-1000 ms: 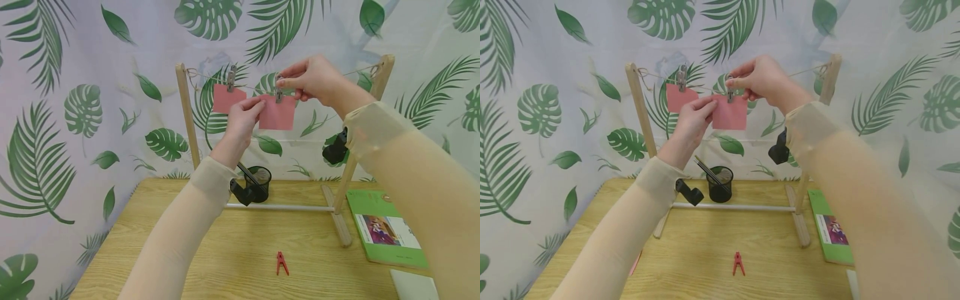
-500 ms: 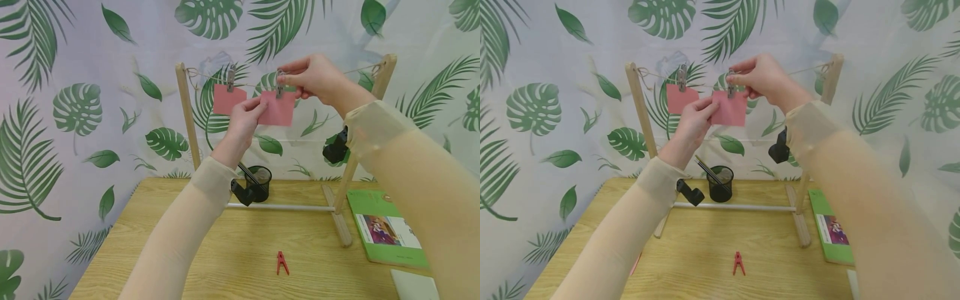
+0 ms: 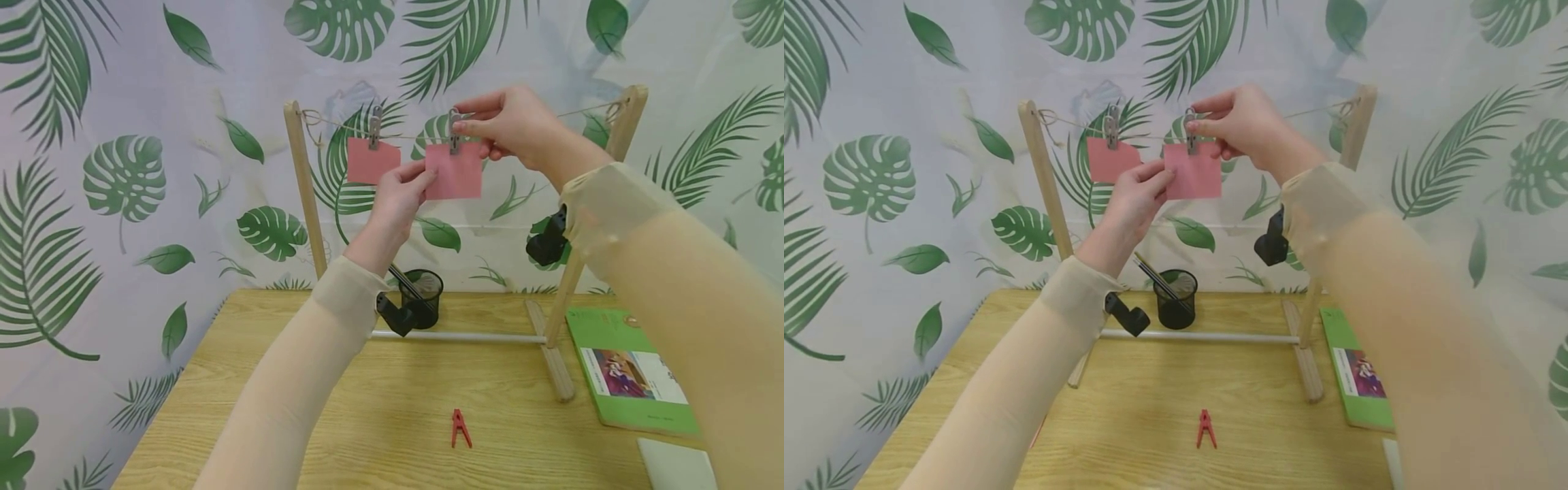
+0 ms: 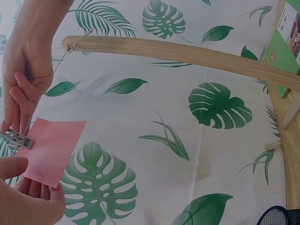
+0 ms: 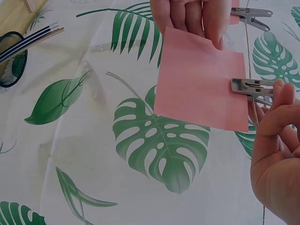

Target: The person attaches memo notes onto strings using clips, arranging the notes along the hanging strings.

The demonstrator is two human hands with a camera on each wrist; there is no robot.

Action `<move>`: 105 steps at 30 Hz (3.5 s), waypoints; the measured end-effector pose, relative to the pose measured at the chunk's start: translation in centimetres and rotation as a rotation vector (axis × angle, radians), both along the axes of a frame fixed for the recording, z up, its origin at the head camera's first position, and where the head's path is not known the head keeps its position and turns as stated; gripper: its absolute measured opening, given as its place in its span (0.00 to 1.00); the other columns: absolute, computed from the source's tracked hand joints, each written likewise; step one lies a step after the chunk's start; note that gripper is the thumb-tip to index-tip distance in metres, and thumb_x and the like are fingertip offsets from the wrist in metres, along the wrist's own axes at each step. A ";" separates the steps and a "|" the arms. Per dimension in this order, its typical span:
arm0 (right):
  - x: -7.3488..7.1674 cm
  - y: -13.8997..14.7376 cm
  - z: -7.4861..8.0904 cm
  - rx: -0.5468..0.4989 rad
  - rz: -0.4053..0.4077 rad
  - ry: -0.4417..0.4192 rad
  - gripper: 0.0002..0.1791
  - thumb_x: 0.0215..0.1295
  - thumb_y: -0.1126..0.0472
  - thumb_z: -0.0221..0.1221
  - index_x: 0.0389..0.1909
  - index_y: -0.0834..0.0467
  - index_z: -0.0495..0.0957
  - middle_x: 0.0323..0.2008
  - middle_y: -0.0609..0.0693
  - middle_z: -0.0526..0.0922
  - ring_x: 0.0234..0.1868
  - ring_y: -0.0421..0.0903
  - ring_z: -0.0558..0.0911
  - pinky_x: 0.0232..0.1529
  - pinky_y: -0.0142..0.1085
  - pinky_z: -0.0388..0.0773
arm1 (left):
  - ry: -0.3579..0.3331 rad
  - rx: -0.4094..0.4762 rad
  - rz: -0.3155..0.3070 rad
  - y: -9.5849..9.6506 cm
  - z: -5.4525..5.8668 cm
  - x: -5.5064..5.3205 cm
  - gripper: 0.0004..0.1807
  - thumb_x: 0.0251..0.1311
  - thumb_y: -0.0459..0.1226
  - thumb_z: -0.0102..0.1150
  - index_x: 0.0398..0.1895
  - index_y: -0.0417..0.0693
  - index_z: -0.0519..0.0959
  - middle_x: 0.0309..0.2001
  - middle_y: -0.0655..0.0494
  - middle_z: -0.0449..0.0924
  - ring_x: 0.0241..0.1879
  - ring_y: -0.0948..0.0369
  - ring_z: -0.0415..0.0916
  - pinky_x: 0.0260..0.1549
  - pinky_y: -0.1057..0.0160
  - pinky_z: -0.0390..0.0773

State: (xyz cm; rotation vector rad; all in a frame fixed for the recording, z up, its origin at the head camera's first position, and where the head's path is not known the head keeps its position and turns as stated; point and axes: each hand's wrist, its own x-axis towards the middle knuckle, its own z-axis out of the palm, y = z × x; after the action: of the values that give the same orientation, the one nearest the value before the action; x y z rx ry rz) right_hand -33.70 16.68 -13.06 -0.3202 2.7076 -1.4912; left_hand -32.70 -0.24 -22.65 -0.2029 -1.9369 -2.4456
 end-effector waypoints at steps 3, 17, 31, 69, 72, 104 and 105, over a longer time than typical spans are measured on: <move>0.1 0.0 0.0 -0.006 0.002 0.000 0.32 0.66 0.51 0.61 0.71 0.49 0.69 0.60 0.54 0.79 0.17 0.39 0.73 0.21 0.28 0.73 | -0.003 0.003 -0.004 -0.1 0.0 -0.1 0.20 0.70 0.35 0.55 0.64 0.41 0.76 0.62 0.49 0.75 0.62 0.57 0.75 0.62 0.63 0.74; 0.2 0.0 -0.1 -0.027 0.030 0.004 0.33 0.66 0.53 0.62 0.72 0.51 0.68 0.62 0.54 0.78 0.18 0.39 0.74 0.21 0.28 0.74 | 0.004 -0.013 -0.010 -0.3 -0.4 -0.5 0.21 0.70 0.36 0.56 0.64 0.41 0.76 0.63 0.49 0.75 0.63 0.58 0.73 0.63 0.63 0.73; -0.1 0.2 -0.2 -0.069 0.042 -0.001 0.35 0.65 0.55 0.64 0.72 0.51 0.66 0.67 0.57 0.74 0.17 0.40 0.74 0.21 0.28 0.74 | 0.003 -0.057 -0.032 -0.7 -0.6 -1.2 0.23 0.69 0.37 0.57 0.66 0.41 0.74 0.66 0.51 0.73 0.68 0.58 0.69 0.66 0.63 0.70; 1.0 3.2 -0.3 -0.222 0.122 0.041 0.38 0.64 0.55 0.65 0.74 0.45 0.63 0.73 0.51 0.67 0.35 0.43 0.84 0.34 0.29 0.82 | -0.051 -0.082 -0.090 -2.5 -2.9 -1.0 0.27 0.72 0.36 0.53 0.72 0.42 0.66 0.71 0.48 0.65 0.70 0.56 0.66 0.71 0.61 0.62; 1.3 4.0 -0.5 -0.275 0.140 0.051 0.38 0.63 0.56 0.66 0.74 0.45 0.64 0.72 0.51 0.68 0.39 0.43 0.86 0.35 0.29 0.82 | -0.066 -0.095 -0.088 -3.0 -3.4 -0.7 0.26 0.72 0.36 0.52 0.72 0.42 0.66 0.70 0.47 0.67 0.69 0.55 0.67 0.71 0.60 0.62; 4.4 7.5 -7.6 -0.388 0.174 0.027 0.31 0.68 0.61 0.62 0.71 0.49 0.67 0.55 0.42 0.81 0.43 0.42 0.87 0.33 0.31 0.82 | -0.089 -0.135 -0.182 -8.9 -9.5 2.2 0.27 0.75 0.34 0.47 0.74 0.40 0.60 0.71 0.40 0.64 0.71 0.48 0.64 0.74 0.54 0.58; 4.4 7.5 -8.0 -0.376 0.173 0.022 0.31 0.68 0.61 0.61 0.71 0.49 0.67 0.55 0.41 0.81 0.43 0.42 0.87 0.33 0.31 0.82 | -0.094 -0.137 -0.180 -9.2 -9.6 2.3 0.27 0.75 0.34 0.47 0.74 0.40 0.60 0.71 0.40 0.65 0.71 0.49 0.64 0.74 0.54 0.58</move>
State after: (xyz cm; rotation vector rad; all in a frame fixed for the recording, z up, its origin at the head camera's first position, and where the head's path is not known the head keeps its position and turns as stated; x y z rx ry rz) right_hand -29.32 24.23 -21.02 -0.5668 2.3269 -1.9418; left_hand -30.44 -9.41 -32.25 -0.2814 -2.2206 -2.4715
